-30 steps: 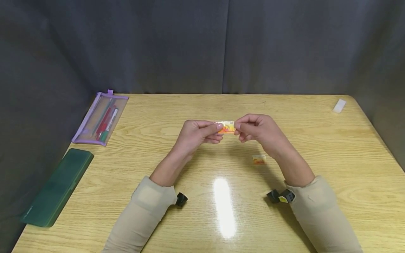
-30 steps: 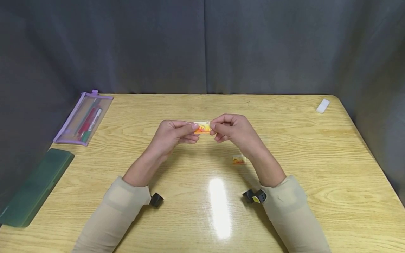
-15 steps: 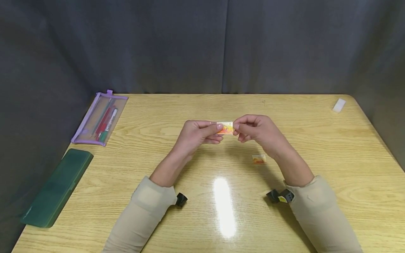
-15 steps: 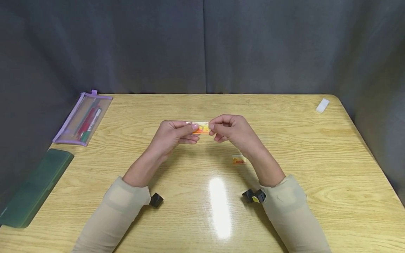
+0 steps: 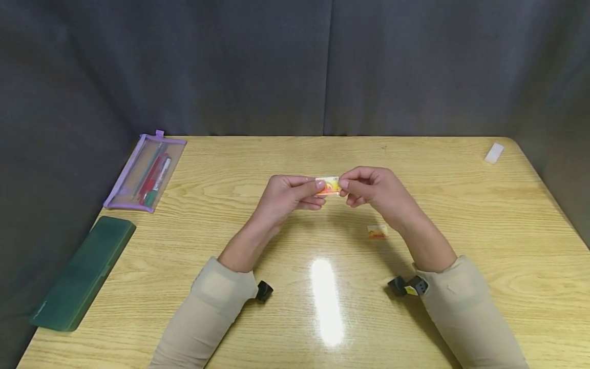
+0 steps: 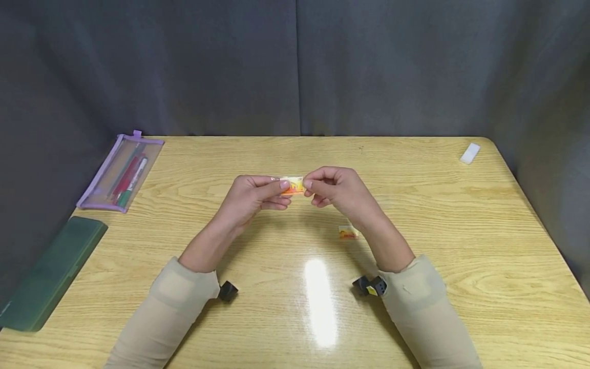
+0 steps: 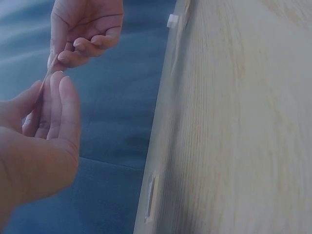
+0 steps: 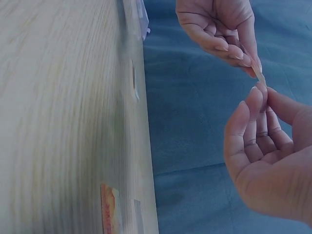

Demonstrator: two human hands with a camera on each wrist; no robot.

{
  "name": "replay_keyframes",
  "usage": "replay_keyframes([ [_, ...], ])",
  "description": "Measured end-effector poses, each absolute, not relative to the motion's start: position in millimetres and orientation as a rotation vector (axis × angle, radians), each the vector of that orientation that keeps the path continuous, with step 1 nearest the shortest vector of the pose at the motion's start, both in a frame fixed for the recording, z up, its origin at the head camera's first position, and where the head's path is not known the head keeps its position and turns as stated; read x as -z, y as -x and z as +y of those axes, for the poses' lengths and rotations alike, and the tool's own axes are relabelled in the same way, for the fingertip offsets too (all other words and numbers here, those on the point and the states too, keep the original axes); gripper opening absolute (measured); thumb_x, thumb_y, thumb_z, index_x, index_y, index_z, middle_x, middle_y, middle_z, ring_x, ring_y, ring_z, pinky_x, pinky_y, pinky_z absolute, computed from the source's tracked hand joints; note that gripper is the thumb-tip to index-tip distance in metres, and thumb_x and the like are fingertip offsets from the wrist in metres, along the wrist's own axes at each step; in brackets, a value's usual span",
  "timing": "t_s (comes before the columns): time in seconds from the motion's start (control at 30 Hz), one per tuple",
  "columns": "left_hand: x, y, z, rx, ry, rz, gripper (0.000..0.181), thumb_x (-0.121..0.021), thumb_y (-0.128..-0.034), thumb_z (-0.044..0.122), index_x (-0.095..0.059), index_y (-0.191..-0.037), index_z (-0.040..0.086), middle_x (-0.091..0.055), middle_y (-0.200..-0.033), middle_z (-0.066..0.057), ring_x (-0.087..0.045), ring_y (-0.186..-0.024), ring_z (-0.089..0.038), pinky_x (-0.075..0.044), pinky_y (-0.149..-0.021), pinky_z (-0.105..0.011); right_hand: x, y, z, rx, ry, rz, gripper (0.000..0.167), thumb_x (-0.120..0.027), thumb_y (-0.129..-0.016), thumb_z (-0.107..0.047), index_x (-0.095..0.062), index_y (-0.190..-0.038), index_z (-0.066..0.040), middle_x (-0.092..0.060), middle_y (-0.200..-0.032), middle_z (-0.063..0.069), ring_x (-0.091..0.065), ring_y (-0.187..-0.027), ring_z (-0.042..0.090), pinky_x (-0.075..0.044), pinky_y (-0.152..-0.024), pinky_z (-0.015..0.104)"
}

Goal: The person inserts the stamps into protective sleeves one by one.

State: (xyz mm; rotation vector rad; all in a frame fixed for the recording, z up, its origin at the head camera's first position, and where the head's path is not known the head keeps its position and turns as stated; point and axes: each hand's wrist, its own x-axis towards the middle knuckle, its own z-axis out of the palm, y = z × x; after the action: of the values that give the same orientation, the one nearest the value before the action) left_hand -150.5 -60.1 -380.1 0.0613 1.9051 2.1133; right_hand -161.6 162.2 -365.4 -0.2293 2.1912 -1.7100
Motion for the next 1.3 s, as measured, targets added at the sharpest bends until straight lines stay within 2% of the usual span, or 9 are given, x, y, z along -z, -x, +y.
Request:
replay_keyframes([
  [0.4,380.3,150.8,-59.2,-2.125,-0.068,1.887,0.025,-0.072,-0.0953,0.015,-0.075,-0.107,-0.007,-0.077,-0.085,-0.007,-0.076,-0.072,-0.012,-0.065,-0.076,-0.033,364.5,161.9,163.0,1.689,0.234,2.164,0.031,-0.057,-0.104,-0.015,-0.065,-0.123,0.007,-0.071,-0.091,-0.005,-0.068,-0.077,0.011,-0.062,-0.077,0.027],
  [0.53,379.7,150.7,-59.9,-2.095,-0.071,1.89,0.025,-0.073,-0.0951,0.016,-0.074,-0.106,-0.007,-0.075,-0.097,-0.023,-0.075,-0.071,-0.013,-0.065,-0.076,-0.033,364.6,162.0,162.5,1.685,0.227,2.179,0.029,-0.059,-0.103,-0.016,-0.066,-0.12,0.006,-0.072,-0.092,-0.005,-0.069,-0.077,0.012,-0.062,-0.077,0.027],
  [0.6,379.6,151.3,-60.4,-2.07,-0.068,1.893,0.026,-0.073,-0.0951,0.017,-0.074,-0.107,-0.006,-0.074,-0.103,-0.026,-0.075,-0.071,-0.013,-0.065,-0.075,-0.033,365.0,162.1,162.2,1.681,0.219,2.186,0.028,-0.059,-0.103,-0.016,-0.067,-0.119,0.006,-0.071,-0.091,-0.005,-0.068,-0.077,0.012,-0.062,-0.077,0.027],
  [0.7,379.0,151.9,-61.3,-2.037,-0.068,1.904,0.027,-0.072,-0.0958,0.018,-0.074,-0.11,-0.005,-0.076,-0.098,-0.02,-0.074,-0.071,-0.013,-0.065,-0.076,-0.033,365.6,162.1,161.7,1.694,0.211,2.195,0.027,-0.058,-0.103,-0.016,-0.066,-0.118,0.006,-0.07,-0.09,-0.004,-0.067,-0.076,0.012,-0.062,-0.076,0.026],
  [0.83,379.2,151.8,-61.8,-2.036,-0.066,1.906,0.027,-0.07,-0.097,0.017,-0.074,-0.113,-0.005,-0.077,-0.087,-0.006,-0.074,-0.071,-0.012,-0.065,-0.075,-0.032,366.4,162.2,161.3,1.739,0.185,2.202,0.027,-0.058,-0.103,-0.015,-0.065,-0.117,0.006,-0.066,-0.09,-0.003,-0.065,-0.075,0.01,-0.062,-0.074,0.026],
  [1.03,379.5,151.9,-60.1,-2.087,-0.037,1.886,0.025,-0.069,-0.097,0.013,-0.074,-0.113,-0.006,-0.077,-0.082,-0.004,-0.074,-0.07,-0.012,-0.065,-0.074,-0.03,368.4,162.6,159.8,1.795,0.155,2.178,0.026,-0.057,-0.102,-0.013,-0.064,-0.118,0.006,-0.067,-0.09,-0.005,-0.066,-0.074,0.009,-0.062,-0.073,0.025],
  [1.3,379.7,151.3,-60.6,-2.094,-0.041,1.896,0.025,-0.07,-0.0968,0.015,-0.074,-0.112,-0.005,-0.077,-0.083,-0.004,-0.075,-0.072,-0.013,-0.065,-0.074,-0.032,370.7,163.0,158.4,1.826,0.151,2.165,0.024,-0.059,-0.101,-0.013,-0.065,-0.117,0.005,-0.07,-0.088,-0.007,-0.065,-0.072,0.009,-0.061,-0.073,0.025],
])
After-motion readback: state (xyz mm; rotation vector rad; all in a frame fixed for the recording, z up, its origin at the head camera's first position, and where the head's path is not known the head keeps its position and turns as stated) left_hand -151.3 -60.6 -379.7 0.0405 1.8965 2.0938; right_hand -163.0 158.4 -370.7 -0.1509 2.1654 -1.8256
